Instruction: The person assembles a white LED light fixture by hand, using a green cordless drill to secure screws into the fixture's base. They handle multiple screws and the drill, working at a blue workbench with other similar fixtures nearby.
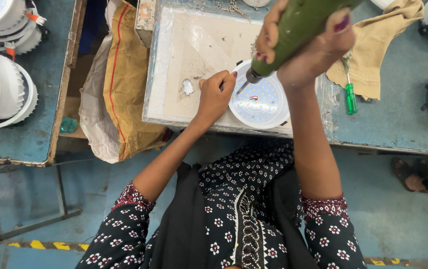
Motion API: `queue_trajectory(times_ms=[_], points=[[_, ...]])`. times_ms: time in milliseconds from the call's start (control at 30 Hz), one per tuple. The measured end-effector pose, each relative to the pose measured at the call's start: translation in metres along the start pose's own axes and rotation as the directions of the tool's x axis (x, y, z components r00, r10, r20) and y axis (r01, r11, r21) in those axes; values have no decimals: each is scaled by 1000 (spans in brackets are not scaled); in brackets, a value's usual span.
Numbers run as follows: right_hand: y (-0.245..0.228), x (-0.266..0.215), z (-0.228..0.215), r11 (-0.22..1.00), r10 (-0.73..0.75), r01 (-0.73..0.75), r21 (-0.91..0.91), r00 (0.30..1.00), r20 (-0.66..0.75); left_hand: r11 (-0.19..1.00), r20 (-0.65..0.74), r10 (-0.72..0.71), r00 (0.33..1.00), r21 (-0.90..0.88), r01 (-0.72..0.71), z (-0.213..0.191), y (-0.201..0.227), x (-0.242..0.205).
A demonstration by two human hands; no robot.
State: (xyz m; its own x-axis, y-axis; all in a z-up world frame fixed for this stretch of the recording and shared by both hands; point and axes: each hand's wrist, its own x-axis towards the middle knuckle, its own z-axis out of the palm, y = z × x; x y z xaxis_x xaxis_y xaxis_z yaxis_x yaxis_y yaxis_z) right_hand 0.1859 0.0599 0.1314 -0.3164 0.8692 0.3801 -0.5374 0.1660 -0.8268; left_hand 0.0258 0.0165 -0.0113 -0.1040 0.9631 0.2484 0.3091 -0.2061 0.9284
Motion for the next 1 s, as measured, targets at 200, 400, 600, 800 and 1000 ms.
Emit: queue_trajectory(times_ms=[200,400,600,800,1000], points=[[-17,-4,-14,998,-51,51,-19,999,-5,999,-5,42,999,-6,-42,-3,2,-3],[-36,-8,-17,991,-77,80,-110,997,29,996,20,83,996,26,-83,-13,16,-3],[-42,-4,-32,935,-115,142,-325,988,101,994,117,104,988,-28,-101,-20,29,3],[-60,-16,-44,990,-92,97,-100,994,51,970,225,190,956,111,-218,-24,25,39],[-75,-17,-49,969,-165,179,-173,982,92,961,465,208,860,67,-268,-16,25,91]])
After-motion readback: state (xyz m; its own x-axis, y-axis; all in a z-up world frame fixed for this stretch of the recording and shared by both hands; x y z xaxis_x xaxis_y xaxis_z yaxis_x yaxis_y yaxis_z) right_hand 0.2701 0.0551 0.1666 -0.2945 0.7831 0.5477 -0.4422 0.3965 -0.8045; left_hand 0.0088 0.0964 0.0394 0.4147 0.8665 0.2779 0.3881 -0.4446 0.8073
